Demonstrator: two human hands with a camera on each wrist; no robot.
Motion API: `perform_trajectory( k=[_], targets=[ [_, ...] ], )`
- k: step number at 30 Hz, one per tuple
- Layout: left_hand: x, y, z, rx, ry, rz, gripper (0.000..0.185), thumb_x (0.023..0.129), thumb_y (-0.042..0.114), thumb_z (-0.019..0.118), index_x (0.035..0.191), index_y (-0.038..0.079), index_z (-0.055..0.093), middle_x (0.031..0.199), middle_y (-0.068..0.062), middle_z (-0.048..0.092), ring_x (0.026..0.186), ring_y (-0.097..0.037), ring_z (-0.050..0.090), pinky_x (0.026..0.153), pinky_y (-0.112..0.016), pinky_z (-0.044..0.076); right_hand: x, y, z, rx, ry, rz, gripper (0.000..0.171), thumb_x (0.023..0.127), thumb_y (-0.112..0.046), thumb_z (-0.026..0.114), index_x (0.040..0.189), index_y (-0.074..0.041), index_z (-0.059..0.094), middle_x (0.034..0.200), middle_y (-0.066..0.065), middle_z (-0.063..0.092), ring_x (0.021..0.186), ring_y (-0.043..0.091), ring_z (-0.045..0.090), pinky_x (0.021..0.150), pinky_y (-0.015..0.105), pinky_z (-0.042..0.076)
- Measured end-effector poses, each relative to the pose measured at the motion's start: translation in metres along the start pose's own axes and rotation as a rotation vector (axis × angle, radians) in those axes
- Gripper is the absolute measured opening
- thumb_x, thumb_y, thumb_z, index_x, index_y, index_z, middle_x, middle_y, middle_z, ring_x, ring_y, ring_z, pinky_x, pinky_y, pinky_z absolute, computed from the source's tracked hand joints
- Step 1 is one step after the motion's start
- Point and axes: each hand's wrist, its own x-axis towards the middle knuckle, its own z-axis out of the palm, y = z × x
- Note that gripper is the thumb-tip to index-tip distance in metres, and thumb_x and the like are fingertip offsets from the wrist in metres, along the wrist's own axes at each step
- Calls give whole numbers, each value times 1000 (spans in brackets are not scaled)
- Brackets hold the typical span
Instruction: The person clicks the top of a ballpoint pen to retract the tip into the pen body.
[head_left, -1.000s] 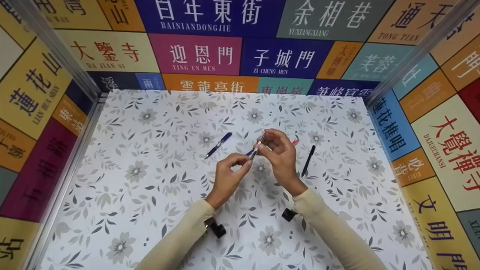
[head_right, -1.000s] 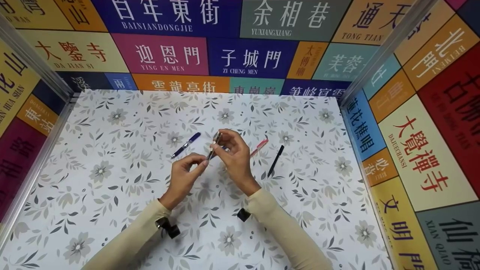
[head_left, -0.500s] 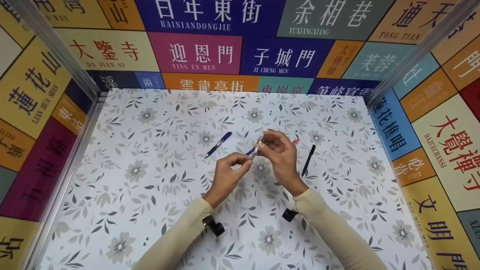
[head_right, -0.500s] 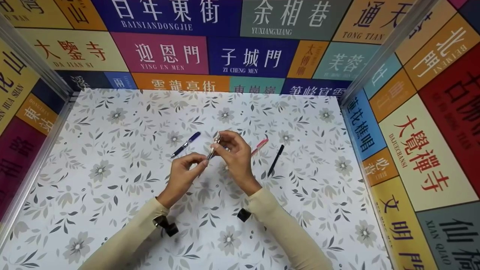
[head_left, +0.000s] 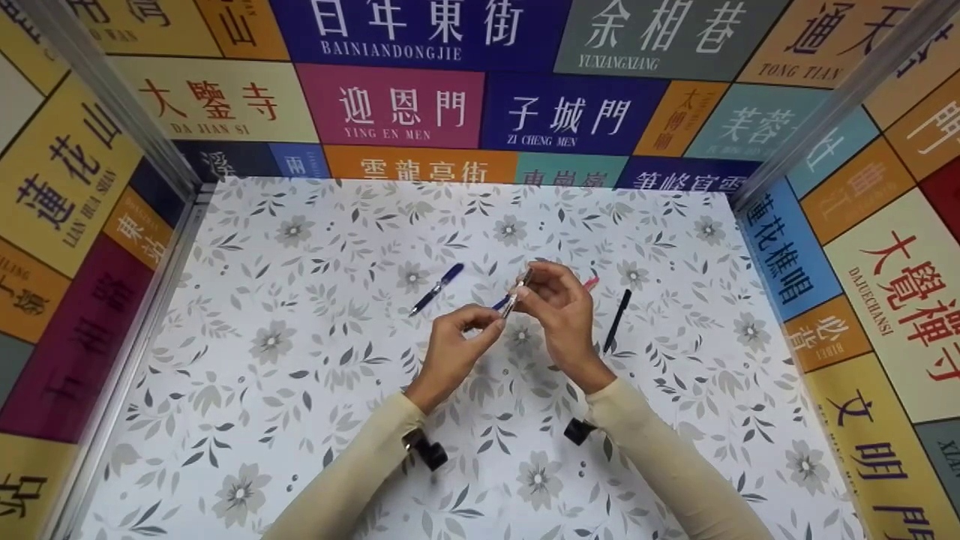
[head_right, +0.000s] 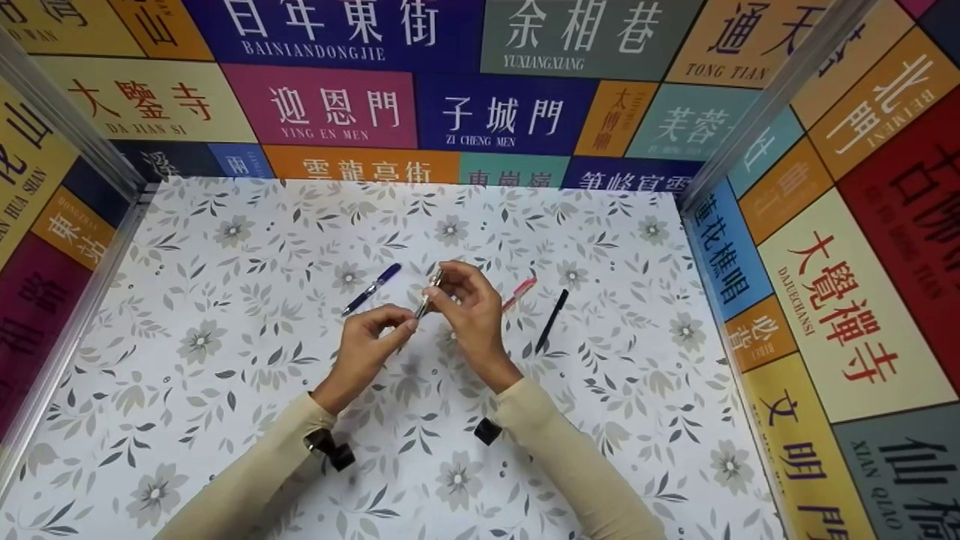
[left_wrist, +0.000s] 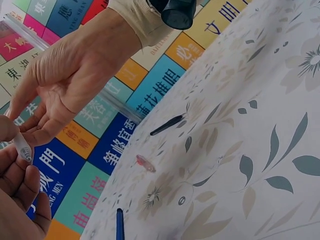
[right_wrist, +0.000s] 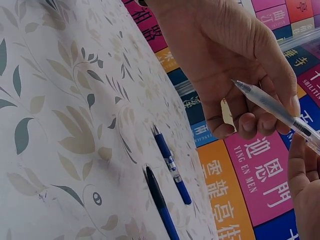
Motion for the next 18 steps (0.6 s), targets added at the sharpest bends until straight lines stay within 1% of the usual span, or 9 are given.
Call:
perform_trajectory(
  k=[1,6,8,12,15,16,18],
  targets=[
    [0,0,0,-1,-5,-4,8,100,9,82,105,4,85,98,-4,81,93,-17,74,89,-31,57,0,0,0,0,1,0,45,98,14,71,137,24,51,117,38,61,97,28,75,82,42,67],
    [3,2,-3,14,-30,-5,8,100,9,82,105,5,85,98,-6,81,93,-17,74,92,-35,58,1,-2,-1,-10,-3,-5,45,98,14,71,137,24,52,115,22,69,98,29,76,82,42,67],
    [3,2,-4,26,-37,2,7,100,9,82,106,6,85,98,-6,80,93,-16,73,92,-38,59,1,-2,-2,-17,-13,-13,46,98,14,71,137,26,49,115,19,70,99,29,76,82,42,67],
    [4,3,-7,53,-45,14,7,100,11,82,106,9,85,98,-3,79,92,-15,72,91,-38,57,1,-2,-4,-26,-43,-27,46,98,14,71,137,25,49,116,20,69,101,32,76,85,45,67],
    [4,2,-10,76,-44,27,7,100,12,82,107,11,86,98,0,79,91,-15,70,86,-36,54,1,-2,-6,-27,-65,-38,41,99,13,71,137,17,57,118,23,68,103,35,76,87,49,66],
    [4,2,-11,83,-43,33,8,101,12,82,107,11,86,98,1,78,91,-15,69,85,-36,54,1,-2,-6,-26,-73,-42,41,99,14,71,137,17,57,119,24,68,103,36,76,88,50,66],
    [4,2,-13,95,-44,39,8,101,11,82,108,10,86,99,2,78,91,-15,69,83,-34,53,1,-2,-7,-26,-85,-47,39,99,14,70,137,12,60,120,25,68,104,36,76,88,51,66]
  ],
)
